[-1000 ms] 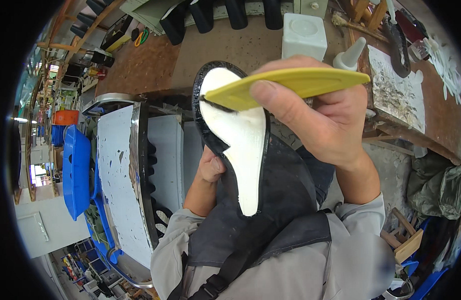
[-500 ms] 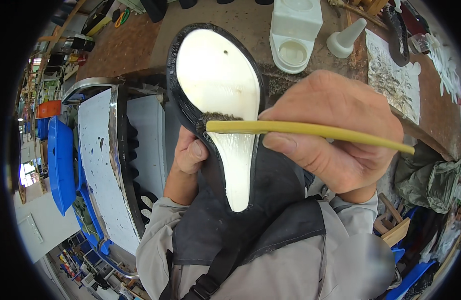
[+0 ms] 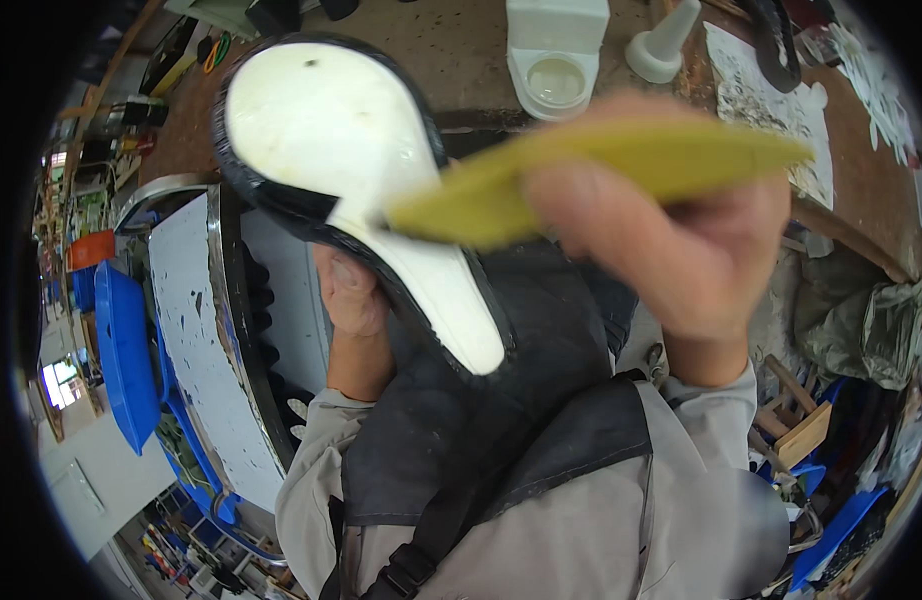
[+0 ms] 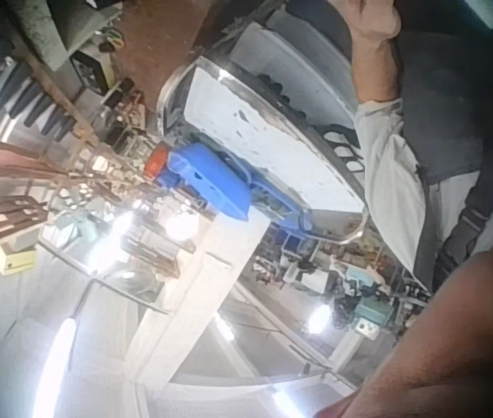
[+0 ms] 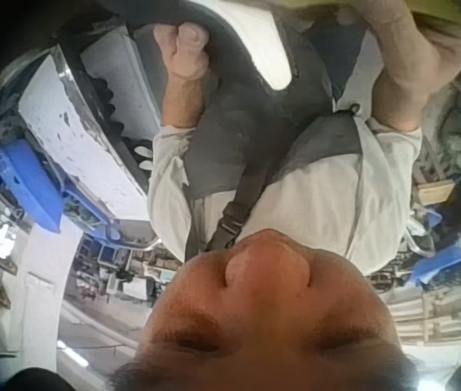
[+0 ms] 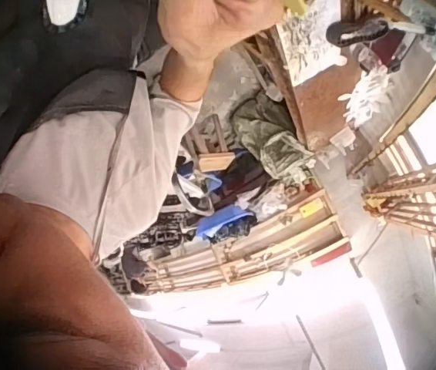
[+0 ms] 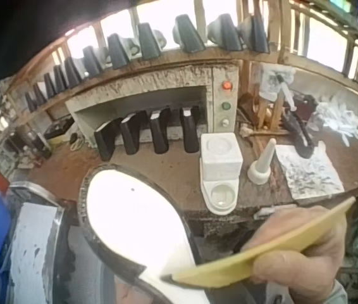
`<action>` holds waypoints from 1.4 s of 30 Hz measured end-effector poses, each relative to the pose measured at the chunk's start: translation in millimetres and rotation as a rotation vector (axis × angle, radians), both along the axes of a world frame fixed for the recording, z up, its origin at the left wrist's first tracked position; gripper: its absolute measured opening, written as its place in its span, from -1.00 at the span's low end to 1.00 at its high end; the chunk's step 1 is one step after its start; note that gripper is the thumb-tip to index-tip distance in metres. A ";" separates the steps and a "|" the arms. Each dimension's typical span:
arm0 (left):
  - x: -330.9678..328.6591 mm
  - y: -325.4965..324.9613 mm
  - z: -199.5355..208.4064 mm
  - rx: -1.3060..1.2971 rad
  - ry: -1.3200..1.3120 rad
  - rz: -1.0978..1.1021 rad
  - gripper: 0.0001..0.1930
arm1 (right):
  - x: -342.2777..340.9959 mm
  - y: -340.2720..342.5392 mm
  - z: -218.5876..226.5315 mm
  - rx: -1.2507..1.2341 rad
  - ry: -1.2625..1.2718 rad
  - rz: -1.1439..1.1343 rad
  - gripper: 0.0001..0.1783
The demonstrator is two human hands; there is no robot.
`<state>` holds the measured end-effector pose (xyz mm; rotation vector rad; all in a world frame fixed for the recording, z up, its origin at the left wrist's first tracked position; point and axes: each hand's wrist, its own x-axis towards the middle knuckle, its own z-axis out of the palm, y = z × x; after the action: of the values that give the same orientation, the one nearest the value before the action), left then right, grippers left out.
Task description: Applying glue to the bottom of shoe lasts or soles using a brush and a glue container.
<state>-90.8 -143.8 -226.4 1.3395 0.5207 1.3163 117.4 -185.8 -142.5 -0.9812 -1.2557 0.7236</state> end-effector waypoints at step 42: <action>-9.0 8.0 -27.1 -0.301 0.042 -0.436 0.02 | 17.1 75.4 58.1 0.481 -0.400 0.222 -0.76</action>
<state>-99.8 -135.8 -253.5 1.1491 0.4067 0.8194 134.5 -110.5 -84.3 -0.6061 -1.8072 0.3652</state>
